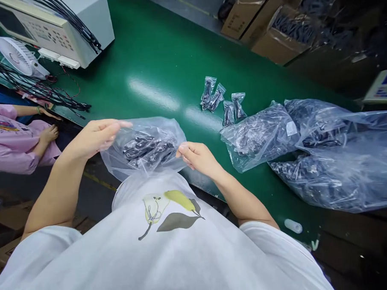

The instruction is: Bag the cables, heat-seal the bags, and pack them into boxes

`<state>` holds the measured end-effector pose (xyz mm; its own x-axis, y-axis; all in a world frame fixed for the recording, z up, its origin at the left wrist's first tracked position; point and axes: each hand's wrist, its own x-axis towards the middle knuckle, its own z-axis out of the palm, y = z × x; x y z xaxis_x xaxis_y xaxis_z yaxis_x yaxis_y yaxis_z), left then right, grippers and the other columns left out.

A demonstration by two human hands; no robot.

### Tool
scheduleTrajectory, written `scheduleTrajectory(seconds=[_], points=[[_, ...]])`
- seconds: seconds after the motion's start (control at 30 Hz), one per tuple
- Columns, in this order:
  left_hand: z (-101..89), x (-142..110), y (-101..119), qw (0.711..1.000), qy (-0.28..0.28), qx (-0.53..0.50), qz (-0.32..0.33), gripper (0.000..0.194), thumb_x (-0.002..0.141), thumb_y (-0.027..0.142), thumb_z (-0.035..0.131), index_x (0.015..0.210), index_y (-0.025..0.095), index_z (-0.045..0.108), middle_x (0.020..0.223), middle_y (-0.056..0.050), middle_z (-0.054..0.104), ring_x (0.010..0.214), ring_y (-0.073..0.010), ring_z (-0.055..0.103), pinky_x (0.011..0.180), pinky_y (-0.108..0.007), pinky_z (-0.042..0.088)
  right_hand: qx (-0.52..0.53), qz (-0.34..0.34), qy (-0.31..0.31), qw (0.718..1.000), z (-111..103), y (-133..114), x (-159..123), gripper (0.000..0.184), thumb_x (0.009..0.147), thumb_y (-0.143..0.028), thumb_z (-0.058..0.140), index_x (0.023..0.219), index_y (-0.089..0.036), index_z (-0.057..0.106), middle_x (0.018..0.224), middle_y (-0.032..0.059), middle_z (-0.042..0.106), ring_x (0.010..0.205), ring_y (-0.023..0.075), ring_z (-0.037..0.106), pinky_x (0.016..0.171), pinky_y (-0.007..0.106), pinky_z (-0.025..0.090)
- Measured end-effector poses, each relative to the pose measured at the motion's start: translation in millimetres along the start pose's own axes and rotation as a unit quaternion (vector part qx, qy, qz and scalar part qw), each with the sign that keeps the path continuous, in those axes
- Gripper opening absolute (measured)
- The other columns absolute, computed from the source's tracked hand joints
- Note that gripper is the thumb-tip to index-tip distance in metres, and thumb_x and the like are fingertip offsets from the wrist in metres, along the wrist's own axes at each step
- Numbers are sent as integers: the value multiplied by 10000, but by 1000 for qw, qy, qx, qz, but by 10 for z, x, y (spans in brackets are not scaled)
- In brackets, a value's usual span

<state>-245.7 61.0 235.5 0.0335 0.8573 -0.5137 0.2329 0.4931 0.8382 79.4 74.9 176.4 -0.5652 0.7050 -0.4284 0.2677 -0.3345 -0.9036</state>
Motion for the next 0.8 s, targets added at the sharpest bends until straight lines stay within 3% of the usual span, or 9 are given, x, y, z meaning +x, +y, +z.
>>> scheduleTrajectory(seconds=[0.1, 0.17, 0.23, 0.33, 0.4, 0.47, 0.57, 0.67, 0.8], points=[[214, -185, 61, 988, 58, 120, 77, 323, 873, 511, 756, 1090, 273, 781, 637, -1, 514, 639, -169, 538, 495, -243, 442, 20, 28, 1, 999, 47, 128, 17, 680, 815, -874, 529, 719, -204, 599, 476, -76, 393, 374, 84, 354, 423, 239, 326], [438, -311, 42, 968, 109, 173, 144, 261, 884, 427, 766, 1115, 304, 756, 914, -50, 665, 1002, -250, 636, 804, -308, 564, 30, 34, 12, 999, 63, 170, 0, 669, 815, -863, 548, 730, -202, 613, 485, -74, 393, 384, 85, 348, 419, 239, 337], [696, -301, -99, 959, 85, 213, 169, 278, 879, 394, 765, 1136, 290, 743, 1111, -90, 686, 1213, -309, 594, 1029, -375, 510, 39, 29, 17, 999, 68, 164, -30, 665, 812, -858, 560, 740, -200, 627, 490, -73, 391, 390, 86, 345, 416, 239, 346], [1022, 60, -520, 948, -6, 288, 137, 469, 782, 423, 826, 1174, 191, 715, 1171, -174, 686, 1253, -405, 566, 1051, -444, 490, 45, 14, 17, 999, 61, 132, -66, 667, 816, -855, 557, 743, -197, 643, 489, -70, 403, 381, 86, 353, 416, 237, 337], [1117, 382, -819, 936, -41, 338, 82, 607, 719, 392, 852, 1230, 115, 678, 1254, -261, 652, 1278, -471, 536, 1083, -519, 450, 41, 9, 21, 999, 51, 139, -79, 664, 822, -848, 555, 746, -196, 655, 487, -64, 419, 380, 89, 373, 418, 236, 321], [1103, 593, -1032, 930, -75, 355, 54, 553, 758, 326, 791, 1237, 74, 677, 1310, -321, 616, 1311, -506, 514, 1140, -594, 362, 38, 13, 20, 999, 35, 173, -90, 660, 821, -843, 559, 748, -195, 659, 480, -60, 428, 383, 96, 388, 418, 236, 310], [1013, 632, -1146, 927, -90, 351, 102, 501, 830, 268, 676, 1302, 100, 672, 1449, -306, 555, 1451, -482, 406, 1243, -628, 130, 37, 21, 6, 999, 6, 234, -115, 657, 820, -842, 557, 744, -197, 651, 477, -58, 432, 380, 100, 382, 414, 238, 307], [1049, 597, -1136, 901, -108, 388, 163, 792, 775, 350, 757, 1499, 129, 523, 1652, -261, 345, 1573, -472, 172, 1243, -654, -49, 34, 15, -1, 999, 6, 253, -160, 663, 830, -846, 533, 753, -197, 646, 508, -53, 456, 381, 99, 382, 415, 242, 311], [1335, 820, -1211, 832, -145, 522, 120, 1078, 739, 432, 812, 1628, 105, 298, 1710, -287, 143, 1583, -497, 75, 1194, -759, -18, -7, -19, -24, 999, 112, 219, -249, 655, 906, -801, 459, 733, -190, 620, 520, -43, 464, 427, 102, 402, 474, 238, 312]])
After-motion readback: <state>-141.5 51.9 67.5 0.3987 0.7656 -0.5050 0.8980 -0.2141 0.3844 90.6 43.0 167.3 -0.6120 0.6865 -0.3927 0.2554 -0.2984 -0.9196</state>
